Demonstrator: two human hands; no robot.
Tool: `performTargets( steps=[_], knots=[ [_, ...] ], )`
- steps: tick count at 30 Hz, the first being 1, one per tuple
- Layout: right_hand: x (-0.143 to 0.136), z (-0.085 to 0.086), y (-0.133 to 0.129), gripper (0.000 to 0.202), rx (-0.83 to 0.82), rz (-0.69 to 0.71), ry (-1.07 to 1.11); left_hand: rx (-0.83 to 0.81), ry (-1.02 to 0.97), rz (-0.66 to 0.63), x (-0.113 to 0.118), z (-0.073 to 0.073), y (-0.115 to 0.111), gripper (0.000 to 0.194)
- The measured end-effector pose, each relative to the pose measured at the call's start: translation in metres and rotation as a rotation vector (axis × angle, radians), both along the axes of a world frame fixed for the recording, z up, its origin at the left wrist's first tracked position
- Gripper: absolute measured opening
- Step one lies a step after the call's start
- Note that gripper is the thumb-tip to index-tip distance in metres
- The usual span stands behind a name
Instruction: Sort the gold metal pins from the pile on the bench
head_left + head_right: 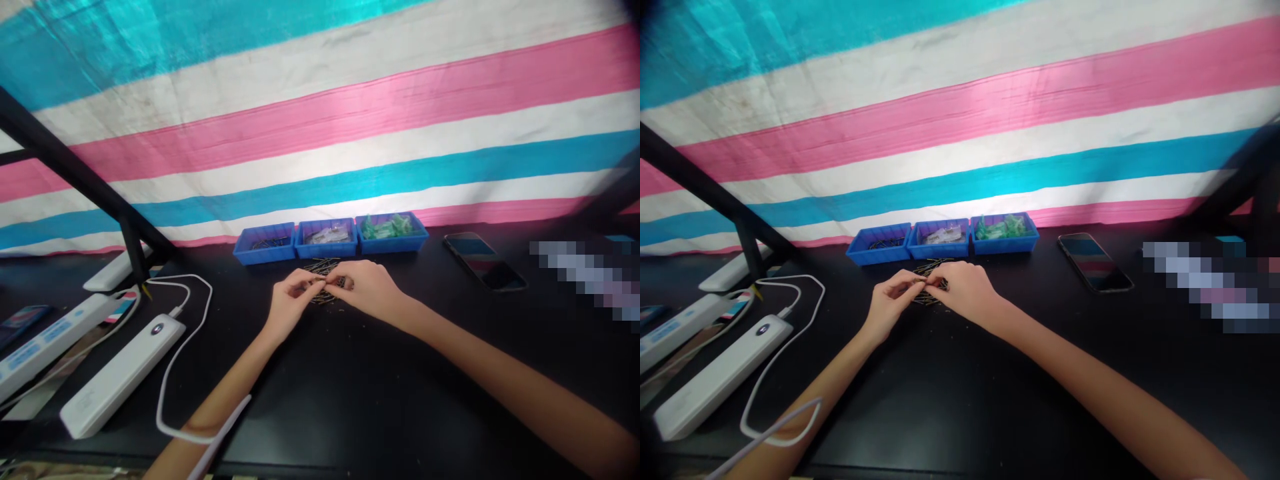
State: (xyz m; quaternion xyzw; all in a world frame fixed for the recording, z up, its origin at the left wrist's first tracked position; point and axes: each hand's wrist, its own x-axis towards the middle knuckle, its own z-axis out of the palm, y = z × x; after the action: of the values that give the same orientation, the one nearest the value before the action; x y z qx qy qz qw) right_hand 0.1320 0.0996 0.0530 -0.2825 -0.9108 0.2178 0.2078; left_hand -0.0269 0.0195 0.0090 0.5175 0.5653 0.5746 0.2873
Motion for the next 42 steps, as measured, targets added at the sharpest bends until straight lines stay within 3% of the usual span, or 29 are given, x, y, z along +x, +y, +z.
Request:
performTargets(
  steps=[6, 12, 17, 24, 29, 42],
  knots=[
    [-0.001, -0.003, -0.002, 0.022, -0.018, 0.033, -0.042, 0.012, 0.014, 0.007, 0.001, 0.001, 0.001, 0.011],
    [0.004, 0.005, 0.006, 0.016, -0.036, -0.026, 0.044, -0.022, 0.072, 0.033, -0.002, 0.001, 0.000, 0.017],
    [0.006, 0.009, 0.008, 0.018, 0.004, -0.055, -0.012, -0.059, 0.097, 0.011, -0.003, 0.001, 0.001, 0.019],
    [0.012, 0.011, 0.016, 0.015, 0.044, -0.105, -0.114, -0.021, -0.094, 0.402, -0.046, 0.006, 0.009, 0.033],
    [0.013, 0.012, 0.016, 0.015, 0.042, -0.088, -0.147, 0.005, -0.211, 0.538, -0.080, 0.002, 0.011, 0.043],
    [0.013, 0.015, 0.012, 0.016, 0.033, -0.066, -0.204, 0.016, -0.389, 0.417, -0.099, 0.005, 0.010, 0.043]
  ],
)
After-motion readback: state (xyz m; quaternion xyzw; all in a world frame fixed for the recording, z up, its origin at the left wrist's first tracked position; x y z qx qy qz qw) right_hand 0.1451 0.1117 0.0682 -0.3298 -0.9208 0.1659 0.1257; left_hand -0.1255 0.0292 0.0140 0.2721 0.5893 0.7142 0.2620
